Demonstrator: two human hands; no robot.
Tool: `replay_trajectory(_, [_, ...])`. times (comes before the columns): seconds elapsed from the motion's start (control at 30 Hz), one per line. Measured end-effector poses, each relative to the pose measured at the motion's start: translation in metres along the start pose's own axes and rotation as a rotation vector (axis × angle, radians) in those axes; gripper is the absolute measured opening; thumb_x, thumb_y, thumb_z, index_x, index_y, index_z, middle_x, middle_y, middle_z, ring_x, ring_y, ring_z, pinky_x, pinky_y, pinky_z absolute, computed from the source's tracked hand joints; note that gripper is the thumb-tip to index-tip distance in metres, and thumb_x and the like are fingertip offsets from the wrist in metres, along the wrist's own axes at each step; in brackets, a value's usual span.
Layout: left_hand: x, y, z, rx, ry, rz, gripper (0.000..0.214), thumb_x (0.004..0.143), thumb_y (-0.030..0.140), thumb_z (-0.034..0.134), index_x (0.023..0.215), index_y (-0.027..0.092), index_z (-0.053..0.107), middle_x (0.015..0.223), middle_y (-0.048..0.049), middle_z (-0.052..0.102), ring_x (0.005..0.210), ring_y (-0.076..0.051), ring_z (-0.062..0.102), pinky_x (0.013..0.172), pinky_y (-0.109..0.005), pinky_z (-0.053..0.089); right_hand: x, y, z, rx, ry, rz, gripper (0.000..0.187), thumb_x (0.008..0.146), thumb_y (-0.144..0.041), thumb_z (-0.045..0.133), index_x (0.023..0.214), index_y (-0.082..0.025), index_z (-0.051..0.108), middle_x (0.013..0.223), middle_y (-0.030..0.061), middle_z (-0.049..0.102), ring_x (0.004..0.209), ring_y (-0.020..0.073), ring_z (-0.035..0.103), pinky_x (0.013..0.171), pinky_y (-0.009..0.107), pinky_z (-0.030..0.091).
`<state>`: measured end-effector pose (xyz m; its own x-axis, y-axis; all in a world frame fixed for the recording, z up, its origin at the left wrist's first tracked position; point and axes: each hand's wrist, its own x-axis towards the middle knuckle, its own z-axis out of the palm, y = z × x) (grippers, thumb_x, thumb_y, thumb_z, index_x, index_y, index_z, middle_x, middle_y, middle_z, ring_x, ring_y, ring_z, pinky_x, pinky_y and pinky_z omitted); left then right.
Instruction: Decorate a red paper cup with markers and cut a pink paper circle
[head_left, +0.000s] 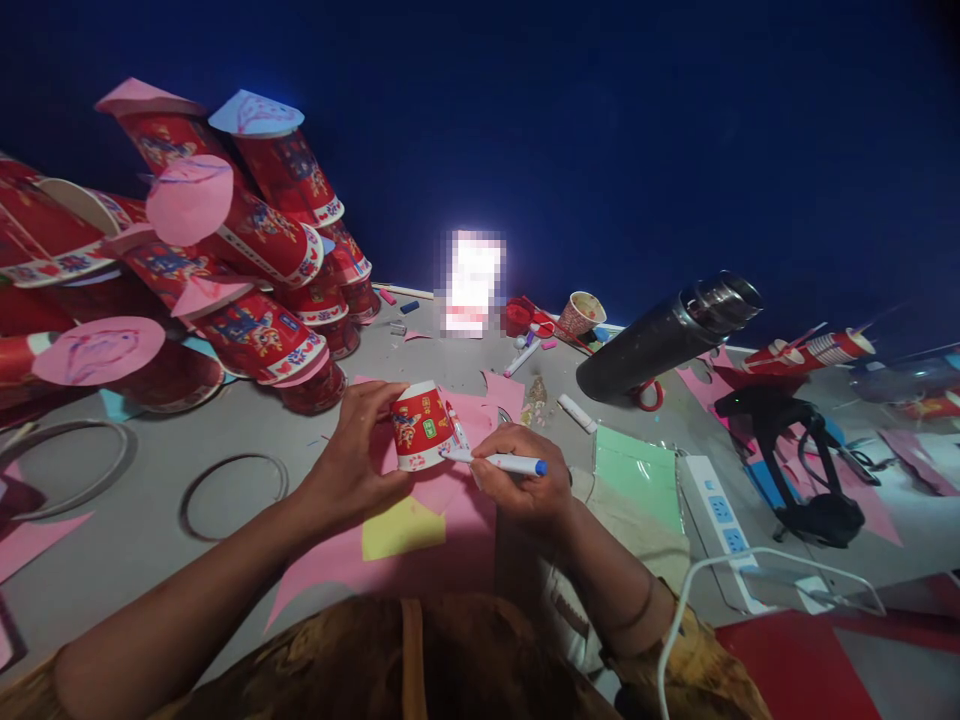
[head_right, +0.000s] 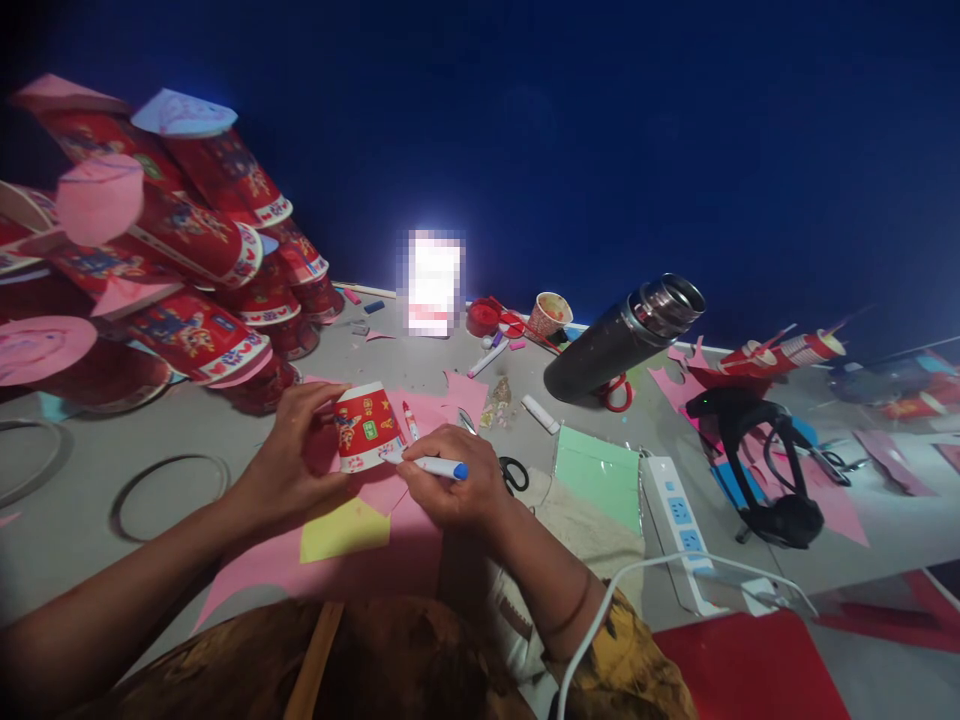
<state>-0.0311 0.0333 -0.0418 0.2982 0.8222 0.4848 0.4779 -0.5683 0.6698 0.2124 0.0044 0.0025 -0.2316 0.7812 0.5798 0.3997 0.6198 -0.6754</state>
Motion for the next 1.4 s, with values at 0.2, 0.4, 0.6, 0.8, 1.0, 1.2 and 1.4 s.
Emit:
replay_trajectory(0.2, [0.0005,-0.0005,-0.0003,0.010,-0.024,-0.010,0.087,0.074,0.015,0.078,0.151,0.030,0.041,0.137,-0.0110,0.051,0.130,-0.035,0.058,0.107,-0.056,0.060,-0.0004,-0.0007,-0.0010,0.009,-0.008,0.061,0.009,0.094,-0.023,0.067,0.087,-0.025,0.073,0.076,0.0027,0.078,0.065,0.0184,0.072,0.068,0.032,0.060])
replay_trajectory(0.4, [0.0016,0.0027,0.0009,-0.032,-0.015,0.011,0.084,0.076,0.013,0.075,0.151,0.029,0.042,0.137,-0.0107,0.050,0.128,-0.034,0.059,0.107,-0.054,0.060,0.0000,-0.0002,0.0002,-0.004,0.011,0.036,0.010,0.095,-0.024,0.067,0.088,-0.025,0.073,0.077,0.0033,0.079,0.066,0.0183,0.072,0.067,0.031,0.059])
replay_trajectory(0.6, [0.0012,0.0018,0.0002,-0.030,-0.034,0.002,0.083,0.076,0.011,0.075,0.150,0.029,0.042,0.138,-0.0109,0.051,0.131,-0.034,0.058,0.108,-0.054,0.060,0.0000,-0.0001,-0.0016,-0.014,-0.015,0.077,0.011,0.095,-0.027,0.067,0.085,-0.025,0.073,0.076,0.0030,0.078,0.065,0.0180,0.071,0.067,0.031,0.059])
replay_trajectory(0.8, [-0.0001,-0.0020,0.0000,-0.006,-0.036,0.001,0.089,0.072,0.012,0.078,0.150,0.030,0.040,0.138,-0.0110,0.052,0.131,-0.035,0.058,0.111,-0.058,0.057,-0.0008,0.0008,-0.0033,0.005,0.025,0.079,0.008,0.094,-0.024,0.068,0.089,-0.025,0.073,0.078,0.0027,0.078,0.066,0.0183,0.071,0.066,0.031,0.059])
replay_trajectory(1.0, [-0.0007,-0.0013,0.0008,-0.030,-0.042,-0.006,0.087,0.072,0.011,0.076,0.150,0.031,0.041,0.139,-0.0110,0.052,0.133,-0.034,0.057,0.112,-0.059,0.058,0.0018,-0.0011,-0.0035,-0.003,-0.008,0.057,0.009,0.095,-0.023,0.067,0.088,-0.024,0.072,0.078,0.0030,0.078,0.066,0.0180,0.071,0.067,0.031,0.059])
replay_trajectory(1.2, [-0.0011,0.0006,0.0017,-0.057,-0.037,-0.032,0.083,0.077,0.014,0.076,0.150,0.030,0.041,0.142,-0.0122,0.049,0.134,-0.033,0.058,0.110,-0.056,0.061,0.0021,-0.0012,-0.0069,-0.039,0.044,0.060,0.010,0.095,-0.022,0.066,0.087,-0.024,0.072,0.076,0.0022,0.077,0.064,0.0171,0.069,0.063,0.029,0.056])
replay_trajectory(1.4, [-0.0011,0.0011,0.0018,-0.078,-0.036,-0.030,0.082,0.078,0.014,0.074,0.151,0.030,0.041,0.142,-0.0118,0.049,0.135,-0.033,0.058,0.112,-0.056,0.060,0.0008,0.0008,-0.0065,-0.029,0.013,0.114,0.010,0.095,-0.027,0.067,0.087,-0.025,0.073,0.077,0.0026,0.077,0.065,0.0176,0.069,0.065,0.030,0.056])
